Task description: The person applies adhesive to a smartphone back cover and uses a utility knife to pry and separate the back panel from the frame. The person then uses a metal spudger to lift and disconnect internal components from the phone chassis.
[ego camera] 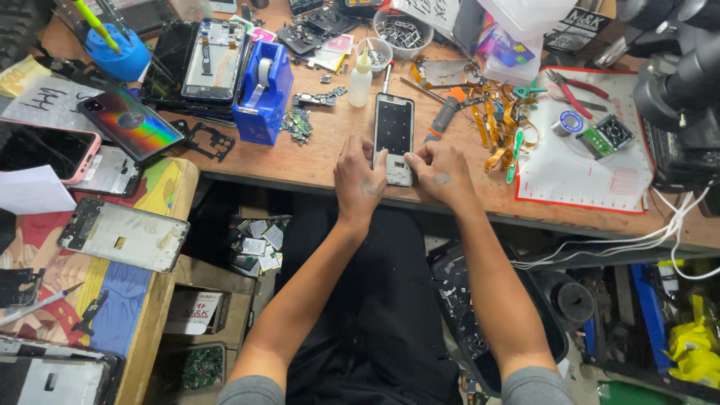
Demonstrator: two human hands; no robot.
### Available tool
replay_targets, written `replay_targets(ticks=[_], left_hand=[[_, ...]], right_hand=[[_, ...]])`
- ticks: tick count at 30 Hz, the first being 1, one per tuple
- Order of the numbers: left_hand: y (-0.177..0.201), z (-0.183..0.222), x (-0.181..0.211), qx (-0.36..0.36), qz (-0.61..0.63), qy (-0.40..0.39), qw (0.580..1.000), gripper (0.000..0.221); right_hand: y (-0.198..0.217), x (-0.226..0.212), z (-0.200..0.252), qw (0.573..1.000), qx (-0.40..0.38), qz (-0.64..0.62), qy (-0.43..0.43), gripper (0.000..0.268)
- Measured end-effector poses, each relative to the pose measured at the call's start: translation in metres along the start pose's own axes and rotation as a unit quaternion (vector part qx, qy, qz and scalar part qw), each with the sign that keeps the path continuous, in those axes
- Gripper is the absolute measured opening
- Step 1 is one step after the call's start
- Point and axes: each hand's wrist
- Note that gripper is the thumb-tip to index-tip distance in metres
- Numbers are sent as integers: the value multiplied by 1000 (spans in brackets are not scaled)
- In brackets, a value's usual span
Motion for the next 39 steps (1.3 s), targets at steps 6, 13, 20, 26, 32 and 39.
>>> replay_targets(ticks=[6,13,20,26,32,39], left_hand=[[13,-6,-2,-51,-18,24,998,17],[9,-14,-1,-57,-146,-16,988,17],[-5,-31,-6,-38,-158,-65,984,21],[-29,-53,-3,-57,-148,-54,986,23],[-46,-60,-11,-67,-137,-67,986,20],[-55,-49,-26,-23,-132,-178,975,13]], right_hand=[[16,1,-43,997,20,-9,78,26],[-5,26,-118,958,145,162,187,20],[-19,52,-135,969,111,104,194,10],[-14,20,-114,940,229,-94,237,9],[6,6,-77,922,214,-285,148,14],[-16,22,-18,916,112,-363,128,13]])
Point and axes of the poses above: each hand's wrist, its own z-axis away from the middle knuckle, its own y-axis out of the back of the hand, x = y × z, and after that the axes turned 7 degrees about x, right-handed
